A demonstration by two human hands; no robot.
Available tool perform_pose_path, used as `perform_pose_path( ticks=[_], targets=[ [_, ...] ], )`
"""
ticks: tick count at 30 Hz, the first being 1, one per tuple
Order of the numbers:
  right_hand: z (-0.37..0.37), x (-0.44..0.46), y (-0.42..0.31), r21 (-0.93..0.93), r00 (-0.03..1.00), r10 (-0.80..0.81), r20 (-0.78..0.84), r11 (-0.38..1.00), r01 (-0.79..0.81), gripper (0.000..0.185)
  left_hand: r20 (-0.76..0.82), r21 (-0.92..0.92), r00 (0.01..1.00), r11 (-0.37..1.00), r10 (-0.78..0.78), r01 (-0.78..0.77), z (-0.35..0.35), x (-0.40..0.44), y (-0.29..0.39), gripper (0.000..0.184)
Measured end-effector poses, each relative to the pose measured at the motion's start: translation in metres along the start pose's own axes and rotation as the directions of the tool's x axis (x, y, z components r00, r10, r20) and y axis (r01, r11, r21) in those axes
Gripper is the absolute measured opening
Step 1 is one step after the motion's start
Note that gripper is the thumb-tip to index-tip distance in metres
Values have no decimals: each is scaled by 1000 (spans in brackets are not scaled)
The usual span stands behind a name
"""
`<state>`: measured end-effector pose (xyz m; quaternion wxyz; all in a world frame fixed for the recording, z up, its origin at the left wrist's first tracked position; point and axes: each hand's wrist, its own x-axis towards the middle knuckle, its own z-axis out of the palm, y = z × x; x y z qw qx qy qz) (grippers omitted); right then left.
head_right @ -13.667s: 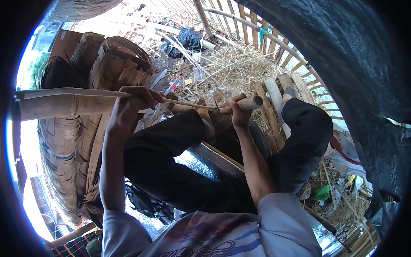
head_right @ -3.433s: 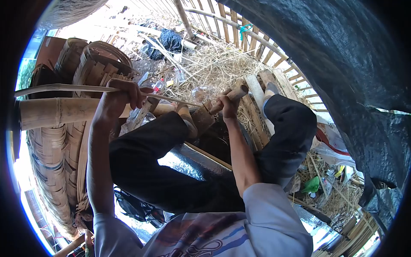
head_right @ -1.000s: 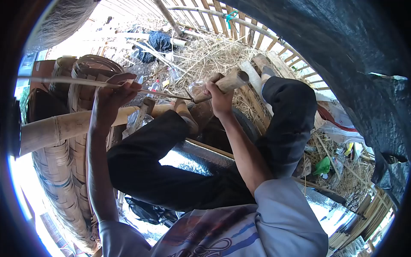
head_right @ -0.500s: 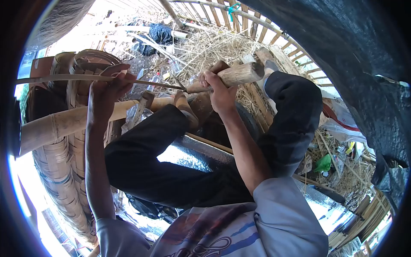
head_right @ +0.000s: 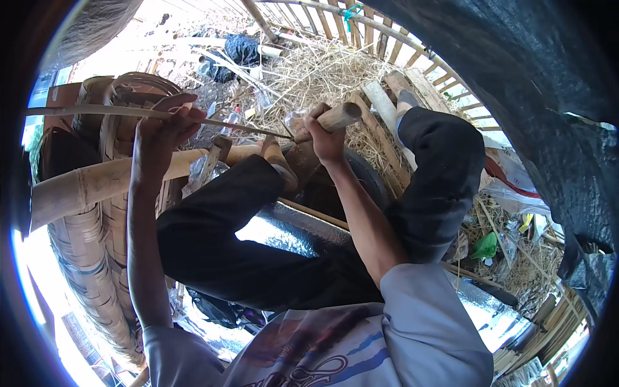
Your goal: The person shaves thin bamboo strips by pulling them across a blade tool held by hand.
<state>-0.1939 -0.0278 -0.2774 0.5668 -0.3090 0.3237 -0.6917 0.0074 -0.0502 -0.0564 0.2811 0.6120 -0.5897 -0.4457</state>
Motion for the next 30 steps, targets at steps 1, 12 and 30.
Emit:
perform_pose_path(
  ticks=[1, 12, 30],
  targets=[
    [-3, 4, 0, -1, 1000, -10, 2, 1000, 10, 14, 12, 10, 1000, 1000, 0, 0, -1, 0, 1, 27],
    [-20, 1, 27, 28, 987, 136, -84, 991, -134, 14, -20, 8, 999, 999, -37, 37, -1, -1, 3, 25],
    [-38, -8, 47, 9, 994, 107, -5, 994, -107, 11, -22, -4, 999, 999, -43, 43, -2, -2, -2, 25]
  ],
)
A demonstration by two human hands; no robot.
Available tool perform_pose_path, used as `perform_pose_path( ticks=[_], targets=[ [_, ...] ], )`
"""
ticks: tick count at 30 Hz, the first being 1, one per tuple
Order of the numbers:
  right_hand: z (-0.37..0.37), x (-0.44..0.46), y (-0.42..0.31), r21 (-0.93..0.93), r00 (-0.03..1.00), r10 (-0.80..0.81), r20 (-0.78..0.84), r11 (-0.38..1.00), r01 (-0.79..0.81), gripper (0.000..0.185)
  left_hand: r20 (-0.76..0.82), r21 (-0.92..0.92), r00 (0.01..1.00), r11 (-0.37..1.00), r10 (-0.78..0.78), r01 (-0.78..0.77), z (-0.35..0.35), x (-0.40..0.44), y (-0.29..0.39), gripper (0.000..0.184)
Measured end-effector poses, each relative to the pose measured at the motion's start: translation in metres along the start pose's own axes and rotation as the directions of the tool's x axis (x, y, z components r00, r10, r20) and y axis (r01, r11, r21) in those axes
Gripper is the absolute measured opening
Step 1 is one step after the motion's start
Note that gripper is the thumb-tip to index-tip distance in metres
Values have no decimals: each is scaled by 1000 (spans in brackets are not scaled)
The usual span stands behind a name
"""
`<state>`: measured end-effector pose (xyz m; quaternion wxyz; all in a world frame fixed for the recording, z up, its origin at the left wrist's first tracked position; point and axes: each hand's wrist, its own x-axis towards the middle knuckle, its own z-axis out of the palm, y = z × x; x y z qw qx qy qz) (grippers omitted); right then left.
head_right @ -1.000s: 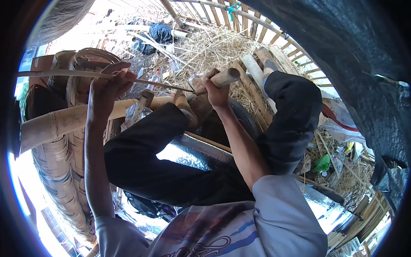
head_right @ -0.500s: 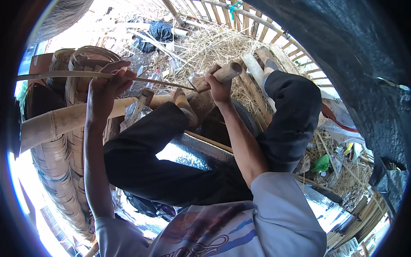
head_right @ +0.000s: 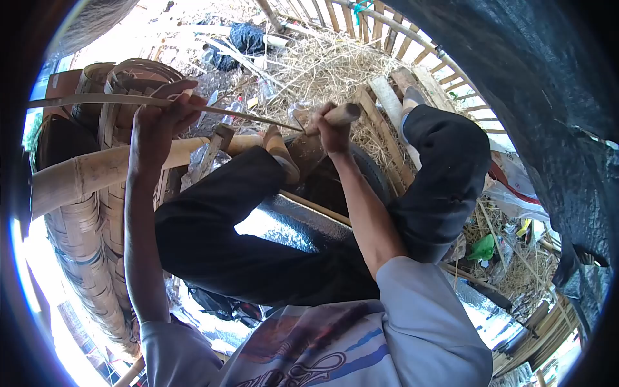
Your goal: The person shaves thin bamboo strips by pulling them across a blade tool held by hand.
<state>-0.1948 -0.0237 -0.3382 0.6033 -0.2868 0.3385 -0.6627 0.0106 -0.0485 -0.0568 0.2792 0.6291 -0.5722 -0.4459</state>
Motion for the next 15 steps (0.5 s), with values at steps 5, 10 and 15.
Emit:
perform_pose_path(
  ticks=[5, 10, 15],
  targets=[
    [0, 16, -12, 48, 992, 71, -103, 997, -67, 12, -35, 16, 999, 1000, 2, -1, 2, 2, 5, 25],
    [13, 11, -15, 95, 999, -5, -33, 995, 8, 13, -31, -5, 1000, 1000, -5, 5, -5, 3, -7, 26],
    [-16, 18, 17, -44, 990, 100, -96, 994, -104, 12, -31, 21, 999, 1000, 14, -13, -1, 4, 1, 26]
  ],
)
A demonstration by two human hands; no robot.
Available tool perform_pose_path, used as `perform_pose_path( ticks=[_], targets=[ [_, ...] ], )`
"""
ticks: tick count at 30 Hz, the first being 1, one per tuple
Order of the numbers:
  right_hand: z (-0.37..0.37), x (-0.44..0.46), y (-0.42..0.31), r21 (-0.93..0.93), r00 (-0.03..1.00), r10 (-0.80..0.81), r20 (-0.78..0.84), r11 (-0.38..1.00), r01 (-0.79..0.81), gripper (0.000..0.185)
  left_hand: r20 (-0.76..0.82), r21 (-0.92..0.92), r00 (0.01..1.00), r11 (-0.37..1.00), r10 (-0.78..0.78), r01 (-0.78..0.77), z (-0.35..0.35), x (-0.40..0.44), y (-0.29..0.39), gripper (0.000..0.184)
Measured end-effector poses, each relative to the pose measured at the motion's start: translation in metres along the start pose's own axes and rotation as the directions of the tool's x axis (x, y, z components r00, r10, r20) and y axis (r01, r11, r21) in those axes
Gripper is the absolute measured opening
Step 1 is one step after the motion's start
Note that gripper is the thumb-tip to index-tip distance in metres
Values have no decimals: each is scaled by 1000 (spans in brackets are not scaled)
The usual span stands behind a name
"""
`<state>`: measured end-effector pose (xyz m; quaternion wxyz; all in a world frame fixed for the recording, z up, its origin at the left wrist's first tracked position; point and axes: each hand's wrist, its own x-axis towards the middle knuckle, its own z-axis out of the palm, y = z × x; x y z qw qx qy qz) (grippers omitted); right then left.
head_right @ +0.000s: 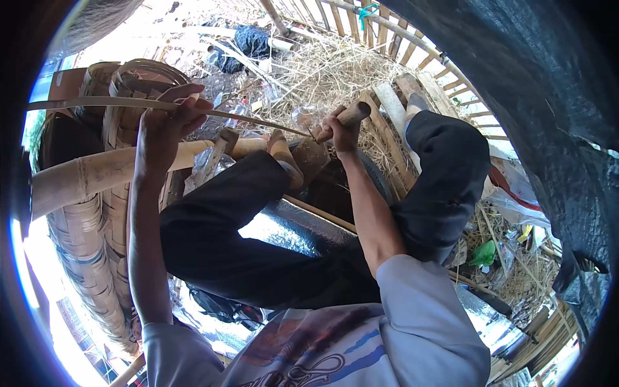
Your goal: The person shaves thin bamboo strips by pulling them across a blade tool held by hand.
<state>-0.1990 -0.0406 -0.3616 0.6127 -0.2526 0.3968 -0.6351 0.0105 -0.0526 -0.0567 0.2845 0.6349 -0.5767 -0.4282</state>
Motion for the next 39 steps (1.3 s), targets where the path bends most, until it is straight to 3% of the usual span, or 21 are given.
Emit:
perform_pose_path(
  ticks=[2, 3, 4, 6, 7, 8, 10, 15, 18, 19, 20, 24, 26, 28, 30, 31, 32, 34, 35, 36, 39],
  targets=[
    [6, -2, -14, 8, 998, -55, 25, 998, 54, 11, -6, 19, 1000, 1000, -18, 18, -2, 1, 0, 26],
    [13, -4, -25, 201, 991, -106, 84, 976, 88, 10, -12, -3, 1000, 1000, -19, 19, -3, 1, -2, 26],
    [15, -6, -22, 200, 992, -95, 86, 977, 76, 10, -19, -27, 1000, 999, -24, 23, -4, 1, -4, 26],
    [17, -11, -17, 14, 994, -110, 23, 994, 110, 10, -6, -24, 999, 999, -31, 31, -6, -1, -8, 27],
    [14, -10, -6, -116, 992, -105, 68, 987, 113, 10, 7, -23, 1000, 1000, -9, 9, -6, 1, -6, 27],
    [7, -4, 0, -117, 991, -116, 70, 985, 124, 10, 7, -25, 1000, 1000, 3, -2, -4, 2, -3, 27],
    [6, 3, -2, 122, 1000, -13, -19, 992, 16, 11, -7, 18, 1000, 1000, -23, 23, -1, -1, 1, 27],
    [10, 2, -14, 237, 998, -50, 26, 971, 43, 9, -18, -6, 999, 999, -34, 34, -5, 0, -6, 28],
    [8, -7, -3, -147, 994, -71, 84, 986, 83, 9, -15, 5, 1000, 1000, -6, 6, -4, 1, -5, 27],
    [3, -9, 5, -212, 994, 55, 94, 977, -34, 10, -10, -5, 1000, 1000, -8, 8, -3, 2, -5, 26],
    [-4, -6, 10, -211, 995, 42, 94, 977, -22, 10, -3, -12, 1000, 1000, -11, 11, -3, 3, -4, 26],
    [-3, 1, 0, -48, 998, 67, 9, 997, -66, 10, -13, 23, 1000, 1000, 11, -11, -1, 2, -1, 25],
    [9, -1, -19, 83, 995, -89, 49, 993, 85, 8, -15, 5, 1000, 1000, 3, -3, -3, 2, -2, 25],
    [11, -5, -17, 135, 994, -73, 77, 989, 62, 9, -15, -17, 1000, 1000, -12, 12, -4, -1, -7, 25],
    [10, -11, -6, -97, 987, 62, 151, 994, -48, 10, -7, -15, 1000, 1000, -7, 7, -4, 2, -5, 25],
    [4, -9, 3, -344, 981, 24, 191, 938, 44, 11, 2, -17, 1000, 1000, -4, 4, -3, 2, -3, 25],
    [-6, -5, 8, -343, 981, 13, 194, 938, 56, 11, 0, -17, 1000, 1000, 8, -8, -2, 2, -2, 25],
    [1, -6, -5, -29, 997, 52, 55, 998, -50, 11, -3, -26, 1000, 1000, -14, 14, -2, 1, -1, 25],
    [1, -3, -4, -23, 1000, 22, 15, 1000, -21, 12, 7, 6, 1000, 1000, -5, 5, -4, 2, -2, 26],
    [2, -1, -9, -22, 1000, 24, 13, 999, -24, 12, 8, 8, 1000, 1000, -8, 7, -5, 1, -2, 26],
    [22, 3, -52, 233, 981, -126, 149, 968, 89, 22, 6, 5, 1000, 1000, -25, 25, -6, -2, -2, 26]
  ],
)
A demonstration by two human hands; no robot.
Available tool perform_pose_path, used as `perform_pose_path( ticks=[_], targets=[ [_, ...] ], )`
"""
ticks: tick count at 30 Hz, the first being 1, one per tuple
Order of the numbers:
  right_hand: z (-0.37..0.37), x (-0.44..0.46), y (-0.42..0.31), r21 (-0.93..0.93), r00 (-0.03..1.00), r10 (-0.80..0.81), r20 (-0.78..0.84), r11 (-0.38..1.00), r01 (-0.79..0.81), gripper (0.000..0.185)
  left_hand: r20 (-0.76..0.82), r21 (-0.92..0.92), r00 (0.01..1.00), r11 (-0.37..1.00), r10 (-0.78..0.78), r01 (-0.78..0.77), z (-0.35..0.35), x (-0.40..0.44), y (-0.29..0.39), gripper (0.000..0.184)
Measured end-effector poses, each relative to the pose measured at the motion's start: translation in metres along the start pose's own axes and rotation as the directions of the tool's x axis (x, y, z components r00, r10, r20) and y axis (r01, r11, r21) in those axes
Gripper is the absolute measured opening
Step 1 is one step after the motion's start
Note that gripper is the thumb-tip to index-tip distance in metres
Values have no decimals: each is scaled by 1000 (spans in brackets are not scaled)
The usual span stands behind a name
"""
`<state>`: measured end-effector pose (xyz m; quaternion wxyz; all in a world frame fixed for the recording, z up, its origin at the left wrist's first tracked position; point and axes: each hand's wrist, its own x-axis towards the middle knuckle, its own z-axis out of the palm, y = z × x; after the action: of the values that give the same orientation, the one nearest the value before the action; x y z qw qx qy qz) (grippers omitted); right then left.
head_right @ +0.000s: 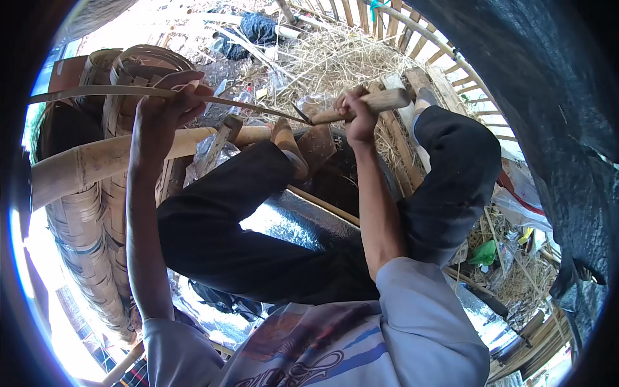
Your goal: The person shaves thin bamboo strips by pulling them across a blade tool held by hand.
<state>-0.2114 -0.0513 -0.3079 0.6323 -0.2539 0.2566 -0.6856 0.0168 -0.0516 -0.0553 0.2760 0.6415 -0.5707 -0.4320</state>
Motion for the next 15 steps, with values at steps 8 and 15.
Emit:
perform_pose_path(
  ticks=[8, 15],
  targets=[
    [-14, -3, 24, -186, 989, 125, -78, 973, -137, 20, 79, -55, 997, 998, -6, 10, -5, 3, -3, 26],
    [1, -5, 5, 97, 997, 5, 81, 995, -13, 19, 8, -17, 1000, 1000, 0, 0, -4, 3, -5, 27]
  ],
)
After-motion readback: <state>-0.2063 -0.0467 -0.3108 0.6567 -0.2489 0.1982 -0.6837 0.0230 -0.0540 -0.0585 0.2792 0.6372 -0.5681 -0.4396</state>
